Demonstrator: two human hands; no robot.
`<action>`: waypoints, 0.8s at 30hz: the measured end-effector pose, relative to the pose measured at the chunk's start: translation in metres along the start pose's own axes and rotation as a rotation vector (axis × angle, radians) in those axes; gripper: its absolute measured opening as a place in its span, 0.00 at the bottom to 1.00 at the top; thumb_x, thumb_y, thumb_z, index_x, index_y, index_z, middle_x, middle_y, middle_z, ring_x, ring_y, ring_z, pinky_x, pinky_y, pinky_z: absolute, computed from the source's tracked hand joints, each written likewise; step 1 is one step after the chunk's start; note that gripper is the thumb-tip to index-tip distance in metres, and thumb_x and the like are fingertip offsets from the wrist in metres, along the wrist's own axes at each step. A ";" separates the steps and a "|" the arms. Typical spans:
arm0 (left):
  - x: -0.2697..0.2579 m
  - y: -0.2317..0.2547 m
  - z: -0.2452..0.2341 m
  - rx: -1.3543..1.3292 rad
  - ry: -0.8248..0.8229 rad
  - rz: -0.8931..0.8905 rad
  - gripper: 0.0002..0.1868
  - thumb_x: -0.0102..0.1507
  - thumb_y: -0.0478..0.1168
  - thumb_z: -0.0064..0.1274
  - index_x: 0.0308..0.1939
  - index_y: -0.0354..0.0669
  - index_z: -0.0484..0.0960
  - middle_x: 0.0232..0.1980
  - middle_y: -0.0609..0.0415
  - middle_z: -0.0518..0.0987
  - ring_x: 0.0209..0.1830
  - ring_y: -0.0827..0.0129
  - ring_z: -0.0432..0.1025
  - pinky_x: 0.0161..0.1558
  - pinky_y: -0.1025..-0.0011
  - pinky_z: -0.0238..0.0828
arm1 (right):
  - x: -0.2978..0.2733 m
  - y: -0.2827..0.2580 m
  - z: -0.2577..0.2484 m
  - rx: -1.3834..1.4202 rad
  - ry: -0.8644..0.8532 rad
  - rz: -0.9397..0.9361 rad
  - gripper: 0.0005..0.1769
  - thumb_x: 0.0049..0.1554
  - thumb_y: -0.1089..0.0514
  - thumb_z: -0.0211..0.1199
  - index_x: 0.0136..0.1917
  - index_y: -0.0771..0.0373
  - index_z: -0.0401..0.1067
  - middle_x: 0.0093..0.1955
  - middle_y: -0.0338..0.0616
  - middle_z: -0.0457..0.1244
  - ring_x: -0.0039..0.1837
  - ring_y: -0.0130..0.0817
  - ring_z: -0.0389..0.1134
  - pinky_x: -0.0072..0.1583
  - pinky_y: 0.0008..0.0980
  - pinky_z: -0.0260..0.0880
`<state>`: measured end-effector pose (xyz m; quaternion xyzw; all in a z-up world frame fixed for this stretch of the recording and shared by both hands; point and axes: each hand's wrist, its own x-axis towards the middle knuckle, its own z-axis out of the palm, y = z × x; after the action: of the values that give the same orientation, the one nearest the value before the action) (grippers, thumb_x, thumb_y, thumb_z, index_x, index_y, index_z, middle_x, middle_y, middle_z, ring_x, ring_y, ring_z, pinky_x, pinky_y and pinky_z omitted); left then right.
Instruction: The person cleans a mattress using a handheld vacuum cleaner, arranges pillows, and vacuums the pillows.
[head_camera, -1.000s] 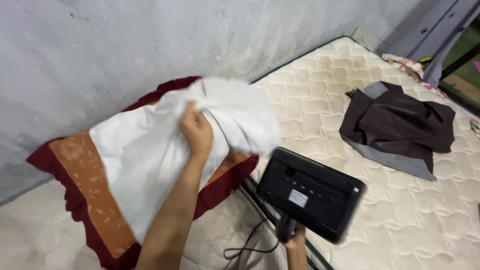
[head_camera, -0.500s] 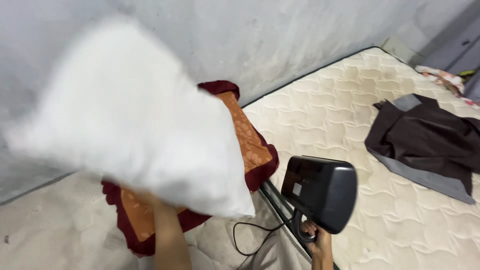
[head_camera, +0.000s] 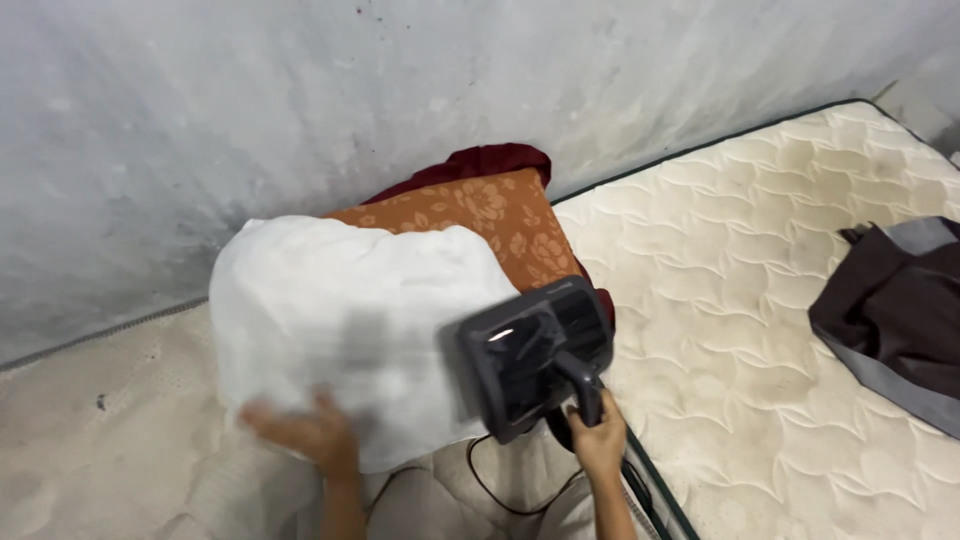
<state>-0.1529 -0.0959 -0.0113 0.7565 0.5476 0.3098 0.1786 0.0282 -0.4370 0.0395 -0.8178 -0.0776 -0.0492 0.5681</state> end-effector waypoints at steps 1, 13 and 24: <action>0.009 0.007 0.009 0.062 0.060 0.174 0.46 0.64 0.61 0.50 0.80 0.46 0.53 0.85 0.48 0.46 0.86 0.45 0.41 0.75 0.27 0.28 | -0.001 -0.002 0.014 -0.002 0.004 -0.128 0.20 0.45 0.66 0.69 0.51 0.69 0.71 0.40 0.45 0.67 0.42 0.34 0.68 0.47 0.33 0.68; 0.028 0.017 0.036 0.047 -0.091 0.428 0.42 0.65 0.59 0.49 0.80 0.52 0.56 0.85 0.46 0.47 0.85 0.45 0.37 0.67 0.19 0.22 | -0.014 0.006 0.127 -0.259 -0.137 -0.049 0.26 0.46 0.65 0.68 0.60 0.58 0.72 0.41 0.57 0.71 0.45 0.56 0.74 0.46 0.45 0.72; 0.132 0.243 0.105 0.191 -0.529 0.783 0.40 0.61 0.65 0.54 0.68 0.44 0.70 0.70 0.47 0.70 0.75 0.54 0.58 0.72 0.36 0.38 | -0.028 0.008 0.087 -0.003 -0.203 0.064 0.15 0.48 0.67 0.71 0.49 0.68 0.75 0.37 0.50 0.69 0.41 0.36 0.70 0.47 0.31 0.69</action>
<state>0.1193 -0.0463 0.0949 0.9716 0.1836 0.0991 0.1113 0.0009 -0.3601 -0.0030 -0.8214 -0.1084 0.0521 0.5576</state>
